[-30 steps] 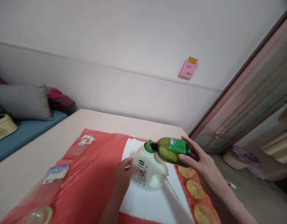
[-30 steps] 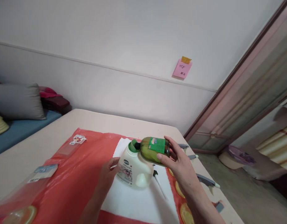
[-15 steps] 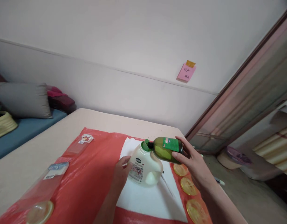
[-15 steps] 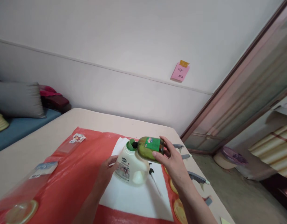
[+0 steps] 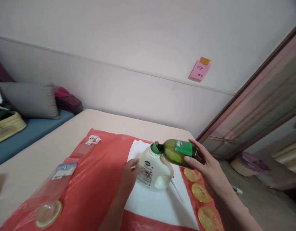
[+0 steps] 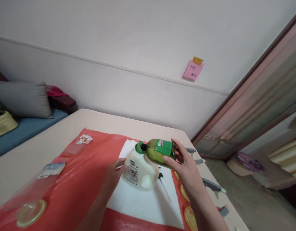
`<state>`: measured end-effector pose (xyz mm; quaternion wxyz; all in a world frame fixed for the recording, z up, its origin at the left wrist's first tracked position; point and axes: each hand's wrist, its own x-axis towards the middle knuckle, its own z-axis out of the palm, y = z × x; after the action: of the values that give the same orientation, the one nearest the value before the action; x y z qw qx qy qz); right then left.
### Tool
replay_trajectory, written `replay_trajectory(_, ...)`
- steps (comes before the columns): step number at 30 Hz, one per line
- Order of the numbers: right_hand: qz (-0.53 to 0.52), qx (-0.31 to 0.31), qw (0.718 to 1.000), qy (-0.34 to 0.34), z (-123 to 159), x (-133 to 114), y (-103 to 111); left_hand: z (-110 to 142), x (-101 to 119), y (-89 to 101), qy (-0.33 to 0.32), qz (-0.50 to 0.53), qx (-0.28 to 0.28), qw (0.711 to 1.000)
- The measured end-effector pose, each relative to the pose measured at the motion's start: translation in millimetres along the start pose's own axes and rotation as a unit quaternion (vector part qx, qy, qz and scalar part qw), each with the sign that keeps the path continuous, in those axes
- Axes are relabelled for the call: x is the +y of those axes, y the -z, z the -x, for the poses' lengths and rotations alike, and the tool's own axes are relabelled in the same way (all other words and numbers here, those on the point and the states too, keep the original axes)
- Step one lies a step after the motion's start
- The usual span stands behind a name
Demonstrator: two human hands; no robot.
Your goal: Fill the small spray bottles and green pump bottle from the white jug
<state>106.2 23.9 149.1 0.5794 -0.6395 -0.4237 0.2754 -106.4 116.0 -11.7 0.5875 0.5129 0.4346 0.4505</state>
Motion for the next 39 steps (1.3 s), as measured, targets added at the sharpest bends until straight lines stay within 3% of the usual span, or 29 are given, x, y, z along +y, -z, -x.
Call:
replay_trajectory(20, 0.057, -0.001, 0.998, 0.015, -2.6, 8.4, 8.8, -5.0, -11.7, -0.5, 0.002, 0.0, 0.002, 1.0)
replay_trajectory(39, 0.055, -0.009, 0.998, 0.015, -0.2, -2.4, 3.2, -7.0, -11.9, 0.3, 0.003, 0.003, -0.003, 1.0)
